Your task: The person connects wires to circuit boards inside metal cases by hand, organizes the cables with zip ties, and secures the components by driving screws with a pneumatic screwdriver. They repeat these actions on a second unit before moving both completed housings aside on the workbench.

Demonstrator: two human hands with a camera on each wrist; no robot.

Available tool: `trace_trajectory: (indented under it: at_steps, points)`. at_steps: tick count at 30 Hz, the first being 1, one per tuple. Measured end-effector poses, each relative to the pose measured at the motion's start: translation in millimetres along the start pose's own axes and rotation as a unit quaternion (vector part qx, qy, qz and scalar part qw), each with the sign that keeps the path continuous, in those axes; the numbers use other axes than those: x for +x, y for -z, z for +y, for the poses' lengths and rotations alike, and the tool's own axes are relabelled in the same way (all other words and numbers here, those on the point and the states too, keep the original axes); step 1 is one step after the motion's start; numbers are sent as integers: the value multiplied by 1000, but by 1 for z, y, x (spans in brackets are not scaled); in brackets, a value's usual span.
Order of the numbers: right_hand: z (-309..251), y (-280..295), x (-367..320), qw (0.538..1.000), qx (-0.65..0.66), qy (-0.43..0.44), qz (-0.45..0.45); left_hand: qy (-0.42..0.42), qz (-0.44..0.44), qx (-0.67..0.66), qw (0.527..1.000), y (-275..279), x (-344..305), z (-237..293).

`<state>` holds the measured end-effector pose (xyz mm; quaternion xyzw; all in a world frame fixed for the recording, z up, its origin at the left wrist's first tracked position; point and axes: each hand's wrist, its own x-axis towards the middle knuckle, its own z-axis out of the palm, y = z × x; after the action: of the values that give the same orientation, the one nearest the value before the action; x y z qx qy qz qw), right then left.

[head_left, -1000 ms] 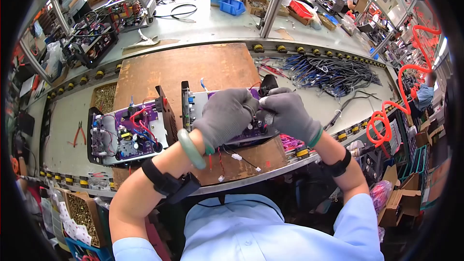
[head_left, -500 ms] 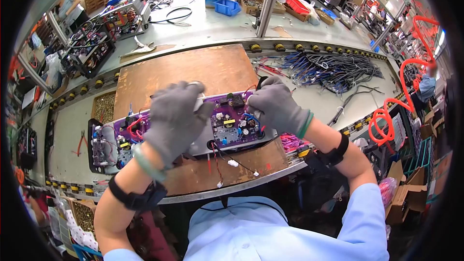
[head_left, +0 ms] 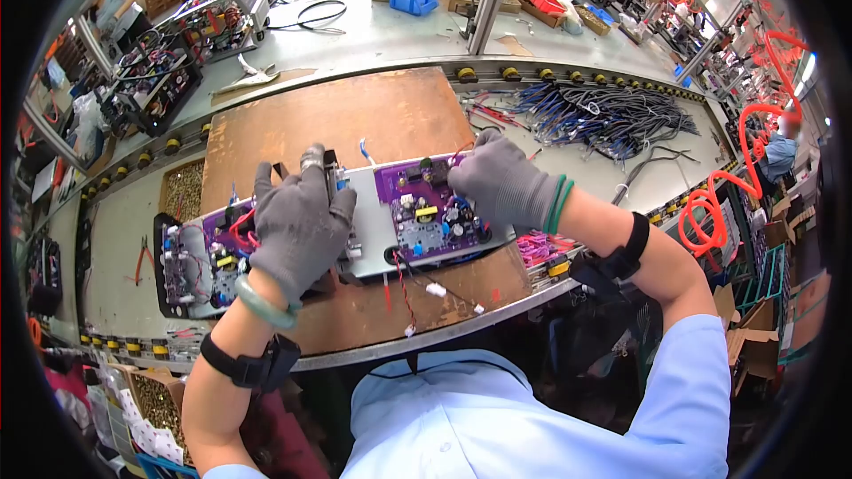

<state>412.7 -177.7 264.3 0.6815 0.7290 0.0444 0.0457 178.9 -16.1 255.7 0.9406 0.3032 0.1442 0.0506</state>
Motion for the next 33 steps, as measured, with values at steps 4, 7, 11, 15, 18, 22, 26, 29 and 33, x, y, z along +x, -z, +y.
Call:
trace_trajectory:
  at_steps: [4, 7, 11, 15, 18, 22, 26, 29, 33]
  points:
    - [0, -6, -13, 981, 78, 8, 177, -193, 249, 5, 949, 20, -13, 12]
    - [-13, 8, -31, 914, 141, -16, 379, -143, 64, -171, 973, 40, -71, 34]
    - [-71, 35, -64, 962, 220, 76, 141, 87, -323, -441, 833, 7, -102, 38]
    - [-90, -9, -40, 971, 182, 78, 133, 91, -372, -720, 578, -64, -108, 60]
    - [-81, -9, -20, 910, 322, 2, 259, 134, -284, -873, 374, -72, -103, 97]
    - [-76, -6, -14, 878, 428, -48, 208, 94, -265, -948, 147, -89, -106, 96]
    - [-84, -18, -19, 895, 379, -23, 235, 235, -299, -823, 421, -49, -127, 83]
    - [-92, -24, -17, 888, 387, -64, 241, 217, -317, -694, 609, -41, -148, 58]
    - [-98, -27, -16, 871, 422, -48, 246, 151, -304, -519, 785, 3, -147, 29]
